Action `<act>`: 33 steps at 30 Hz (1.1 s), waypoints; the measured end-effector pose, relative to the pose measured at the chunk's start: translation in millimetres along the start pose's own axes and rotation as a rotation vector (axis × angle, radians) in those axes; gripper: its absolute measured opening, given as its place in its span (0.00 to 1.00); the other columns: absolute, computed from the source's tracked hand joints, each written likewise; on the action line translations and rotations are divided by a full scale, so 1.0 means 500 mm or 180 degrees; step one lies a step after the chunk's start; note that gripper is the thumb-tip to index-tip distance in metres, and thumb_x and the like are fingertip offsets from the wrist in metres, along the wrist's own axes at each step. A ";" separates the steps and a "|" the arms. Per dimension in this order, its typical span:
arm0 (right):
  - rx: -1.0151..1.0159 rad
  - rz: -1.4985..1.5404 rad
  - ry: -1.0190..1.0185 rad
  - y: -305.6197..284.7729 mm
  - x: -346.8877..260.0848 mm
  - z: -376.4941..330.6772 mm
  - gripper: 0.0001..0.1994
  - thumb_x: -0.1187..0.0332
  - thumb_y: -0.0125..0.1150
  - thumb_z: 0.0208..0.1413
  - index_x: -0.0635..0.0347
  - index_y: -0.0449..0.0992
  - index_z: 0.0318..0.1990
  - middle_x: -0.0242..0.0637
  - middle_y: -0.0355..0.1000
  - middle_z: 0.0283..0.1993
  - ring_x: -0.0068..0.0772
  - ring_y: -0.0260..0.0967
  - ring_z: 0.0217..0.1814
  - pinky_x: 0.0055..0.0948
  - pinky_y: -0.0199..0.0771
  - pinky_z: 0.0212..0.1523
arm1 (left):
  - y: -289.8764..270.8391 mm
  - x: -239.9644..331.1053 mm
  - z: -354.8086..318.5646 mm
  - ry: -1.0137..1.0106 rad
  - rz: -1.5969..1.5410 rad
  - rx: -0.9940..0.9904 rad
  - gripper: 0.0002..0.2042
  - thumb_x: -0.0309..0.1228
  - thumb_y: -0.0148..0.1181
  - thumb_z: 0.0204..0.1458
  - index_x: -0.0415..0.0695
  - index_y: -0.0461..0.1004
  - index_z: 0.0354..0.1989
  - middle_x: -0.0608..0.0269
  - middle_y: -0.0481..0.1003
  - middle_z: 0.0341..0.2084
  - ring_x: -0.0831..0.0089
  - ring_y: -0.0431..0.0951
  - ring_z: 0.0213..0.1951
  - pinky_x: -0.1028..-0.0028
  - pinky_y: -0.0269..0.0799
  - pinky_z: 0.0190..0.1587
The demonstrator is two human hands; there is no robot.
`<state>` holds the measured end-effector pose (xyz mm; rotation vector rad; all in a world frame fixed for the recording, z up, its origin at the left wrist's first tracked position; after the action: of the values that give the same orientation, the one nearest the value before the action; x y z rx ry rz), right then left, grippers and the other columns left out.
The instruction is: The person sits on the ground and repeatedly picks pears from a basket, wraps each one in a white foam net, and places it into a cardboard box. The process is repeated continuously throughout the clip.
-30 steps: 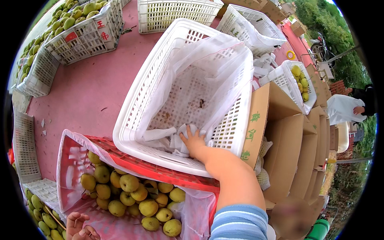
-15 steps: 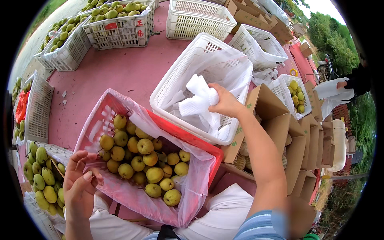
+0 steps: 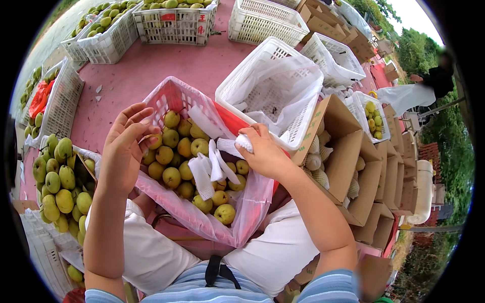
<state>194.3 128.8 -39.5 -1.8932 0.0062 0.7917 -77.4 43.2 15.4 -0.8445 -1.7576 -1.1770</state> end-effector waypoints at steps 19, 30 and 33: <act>0.0382 0.2994 -0.0610 -0.020 -0.129 -0.061 0.22 0.72 0.66 0.50 0.61 0.61 0.49 0.37 0.63 0.49 0.28 0.62 0.55 0.33 0.66 0.56 | 0.110 -0.120 -0.021 0.0205 0.0940 -0.1604 0.23 0.34 0.63 0.55 0.40 0.69 0.57 0.60 0.65 0.51 0.74 0.71 0.48 0.74 0.70 0.51; 0.1274 0.1283 -0.1131 -0.010 -0.125 -0.056 0.12 0.77 0.59 0.47 0.62 0.66 0.41 0.44 0.71 0.34 0.45 0.72 0.36 0.36 0.72 0.37 | 0.117 -0.112 -0.024 0.0038 0.1753 -0.1301 0.12 0.25 0.57 0.56 0.36 0.72 0.48 0.54 0.76 0.38 0.66 0.77 0.41 0.71 0.71 0.45; 0.1376 0.1747 -0.0925 -0.015 -0.113 -0.042 0.12 0.78 0.58 0.47 0.63 0.67 0.40 0.44 0.71 0.34 0.45 0.73 0.34 0.36 0.73 0.35 | 0.115 -0.107 -0.022 0.0306 0.1903 -0.1344 0.12 0.22 0.57 0.54 0.35 0.71 0.47 0.53 0.76 0.36 0.64 0.78 0.39 0.70 0.72 0.42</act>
<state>163.6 95.8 1.2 -1.3586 0.4947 1.3124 -2.0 48.0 -9.2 -1.4157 -1.0652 -1.1551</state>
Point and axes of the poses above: each hand's wrist, its own z-axis towards the middle knuckle, its own y-axis out of the palm, x = y × z, the point moved 3 cm from there along z, towards the middle knuckle
